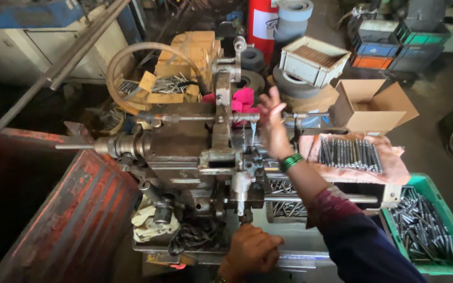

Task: The person repeatedly picks metal rods from a green crate, inserts them into a metal forming machine, and operates a lever to process them. Finished rods are placed on a cloth on the machine. The person occasionally picks up and examines a finished rod before returning to the cycle.

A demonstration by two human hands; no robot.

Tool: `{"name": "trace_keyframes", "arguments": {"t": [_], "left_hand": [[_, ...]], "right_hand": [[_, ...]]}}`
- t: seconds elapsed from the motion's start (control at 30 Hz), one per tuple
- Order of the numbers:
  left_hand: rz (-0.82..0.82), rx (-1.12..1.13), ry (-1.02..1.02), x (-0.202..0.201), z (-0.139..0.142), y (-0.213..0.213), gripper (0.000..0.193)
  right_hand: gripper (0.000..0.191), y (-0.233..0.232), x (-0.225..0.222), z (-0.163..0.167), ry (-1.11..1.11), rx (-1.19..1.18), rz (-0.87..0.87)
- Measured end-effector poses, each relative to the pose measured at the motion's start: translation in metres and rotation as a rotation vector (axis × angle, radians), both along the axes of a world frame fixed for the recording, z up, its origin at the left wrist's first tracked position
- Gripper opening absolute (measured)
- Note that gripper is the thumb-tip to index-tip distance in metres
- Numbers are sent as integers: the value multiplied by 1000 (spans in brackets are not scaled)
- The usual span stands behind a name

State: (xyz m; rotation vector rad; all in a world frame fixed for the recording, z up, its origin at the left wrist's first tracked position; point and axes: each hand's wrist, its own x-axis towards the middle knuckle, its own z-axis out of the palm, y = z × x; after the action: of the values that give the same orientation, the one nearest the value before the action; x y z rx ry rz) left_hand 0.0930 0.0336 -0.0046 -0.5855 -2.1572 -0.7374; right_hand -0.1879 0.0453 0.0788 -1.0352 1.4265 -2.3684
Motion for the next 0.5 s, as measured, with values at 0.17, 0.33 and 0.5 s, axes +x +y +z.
{"name": "trace_keyframes", "arguments": {"t": [0.17, 0.33, 0.5], "left_hand": [[-23, -28, -67, 4, 0, -7, 22], [-43, -74, -128, 6, 2, -8, 22], [-60, -59, -149, 6, -1, -10, 22]], "right_hand": [[91, -13, -5, 6, 59, -14, -140], [90, -16, -2, 1, 34, -59, 1], [89, -22, 1, -5, 164, -3, -5]]}}
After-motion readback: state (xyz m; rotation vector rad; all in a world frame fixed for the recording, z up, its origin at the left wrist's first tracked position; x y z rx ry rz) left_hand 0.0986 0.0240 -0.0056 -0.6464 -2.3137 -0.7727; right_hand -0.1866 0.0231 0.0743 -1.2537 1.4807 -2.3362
